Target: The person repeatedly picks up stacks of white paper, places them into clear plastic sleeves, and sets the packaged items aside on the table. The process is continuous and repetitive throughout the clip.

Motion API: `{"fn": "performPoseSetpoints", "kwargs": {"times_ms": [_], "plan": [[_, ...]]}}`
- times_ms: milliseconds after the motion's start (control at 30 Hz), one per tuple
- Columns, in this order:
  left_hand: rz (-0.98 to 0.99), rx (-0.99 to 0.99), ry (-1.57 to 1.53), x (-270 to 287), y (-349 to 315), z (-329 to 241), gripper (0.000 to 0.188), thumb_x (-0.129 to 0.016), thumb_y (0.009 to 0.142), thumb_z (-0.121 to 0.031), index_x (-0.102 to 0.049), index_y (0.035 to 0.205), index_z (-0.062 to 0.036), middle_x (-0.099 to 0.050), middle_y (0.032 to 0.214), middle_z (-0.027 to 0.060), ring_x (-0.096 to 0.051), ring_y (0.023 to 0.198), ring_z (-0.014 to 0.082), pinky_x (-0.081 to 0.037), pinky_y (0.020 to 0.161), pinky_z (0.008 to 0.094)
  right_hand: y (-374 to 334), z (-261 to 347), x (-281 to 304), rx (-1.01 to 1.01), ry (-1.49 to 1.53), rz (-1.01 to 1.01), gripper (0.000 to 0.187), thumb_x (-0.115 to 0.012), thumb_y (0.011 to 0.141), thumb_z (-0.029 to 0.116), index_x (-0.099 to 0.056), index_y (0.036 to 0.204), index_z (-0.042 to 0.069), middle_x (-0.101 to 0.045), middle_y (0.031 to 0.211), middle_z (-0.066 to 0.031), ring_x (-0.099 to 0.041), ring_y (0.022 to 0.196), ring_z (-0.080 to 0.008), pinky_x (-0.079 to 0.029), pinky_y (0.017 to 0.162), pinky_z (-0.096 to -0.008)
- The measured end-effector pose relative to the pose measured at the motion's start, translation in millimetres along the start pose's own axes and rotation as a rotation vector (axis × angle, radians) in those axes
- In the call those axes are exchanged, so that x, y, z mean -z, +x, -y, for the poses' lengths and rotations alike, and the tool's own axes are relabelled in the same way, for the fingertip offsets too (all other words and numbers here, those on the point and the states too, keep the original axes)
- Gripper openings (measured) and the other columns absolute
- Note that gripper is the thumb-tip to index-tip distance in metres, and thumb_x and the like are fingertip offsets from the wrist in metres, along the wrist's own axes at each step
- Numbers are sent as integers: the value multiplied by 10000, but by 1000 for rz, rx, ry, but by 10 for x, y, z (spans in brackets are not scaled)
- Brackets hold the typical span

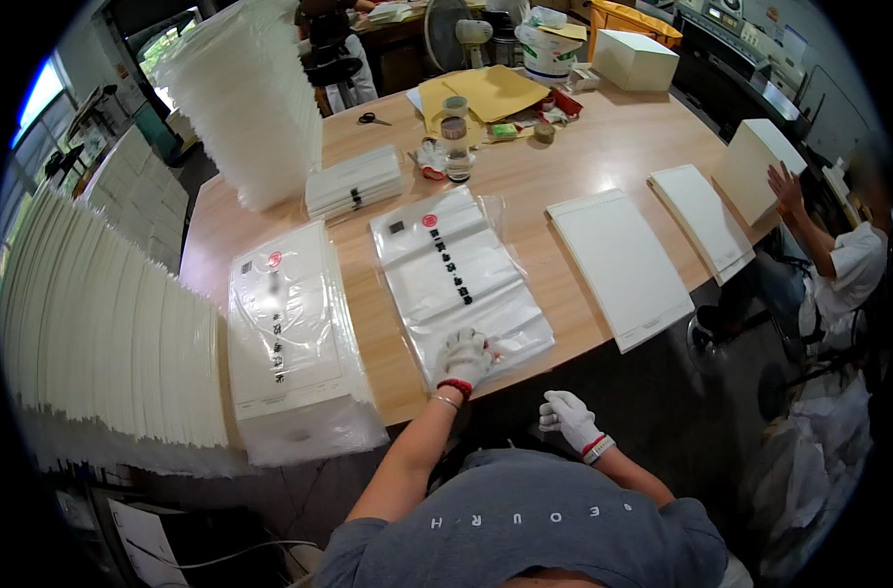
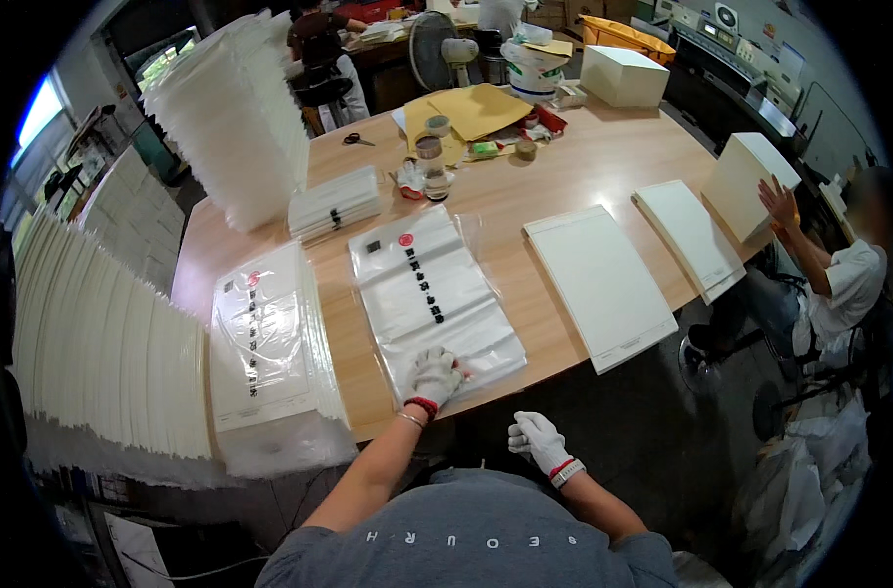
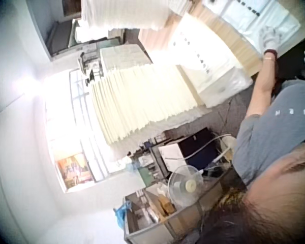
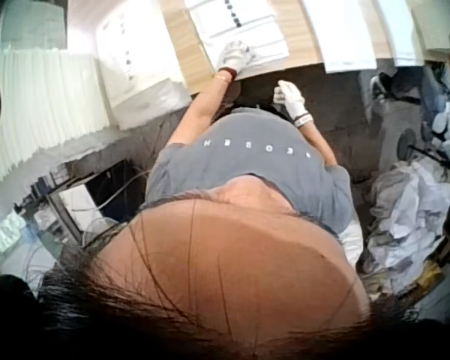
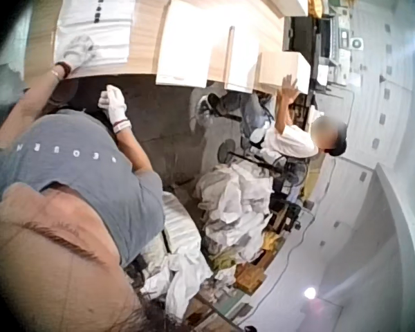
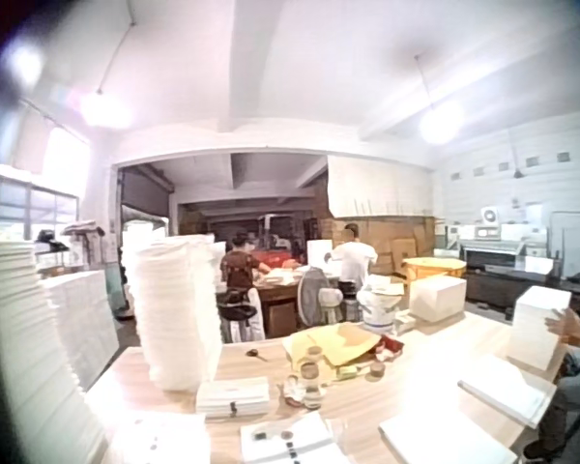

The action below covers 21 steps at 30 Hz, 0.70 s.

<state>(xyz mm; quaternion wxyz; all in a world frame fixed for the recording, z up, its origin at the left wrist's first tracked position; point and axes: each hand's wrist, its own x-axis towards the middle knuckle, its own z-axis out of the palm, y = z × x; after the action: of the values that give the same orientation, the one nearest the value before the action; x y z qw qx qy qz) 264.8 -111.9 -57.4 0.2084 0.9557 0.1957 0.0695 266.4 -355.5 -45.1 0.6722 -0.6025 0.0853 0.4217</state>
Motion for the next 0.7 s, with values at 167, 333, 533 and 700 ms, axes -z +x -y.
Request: {"fn": "performPoseSetpoints", "kwargs": {"times_ms": [167,333,533,700], "plan": [[205,119,-179,20,227,148,219,-560,771,-295,-657,851,-115,-624,904,77,-545,875,288,-419,772,389,13,-41,118,-23,-58,22,287,-512,889,219,-486,1111,38,-558,864,-79,-561,684,-132,-515,640,-309],[195,214,-415,250,317,181,273,-529,838,-312,-643,864,-65,-630,777,171,-609,723,302,-459,659,359,718,112,-87,-50,107,543,309,-528,886,219,-471,1127,35,-530,841,-44,-539,705,-109,-486,640,-270],[9,-102,-347,210,563,455,287,-467,889,-273,-573,802,-21,-594,687,106,-556,634,176,-462,605,317,1145,997,-956,354,-649,92,275,-628,804,240,-577,970,27,-575,956,-86,-547,864,-190,-441,707,-284],[-51,360,-1587,407,1057,764,223,-512,876,-168,-507,1030,-6,-630,843,45,-498,637,111,-434,594,251,1284,891,-442,1103,-1214,-274,195,-635,731,176,-614,881,53,-585,948,-147,-542,880,-308,-435,752,-373]]}}
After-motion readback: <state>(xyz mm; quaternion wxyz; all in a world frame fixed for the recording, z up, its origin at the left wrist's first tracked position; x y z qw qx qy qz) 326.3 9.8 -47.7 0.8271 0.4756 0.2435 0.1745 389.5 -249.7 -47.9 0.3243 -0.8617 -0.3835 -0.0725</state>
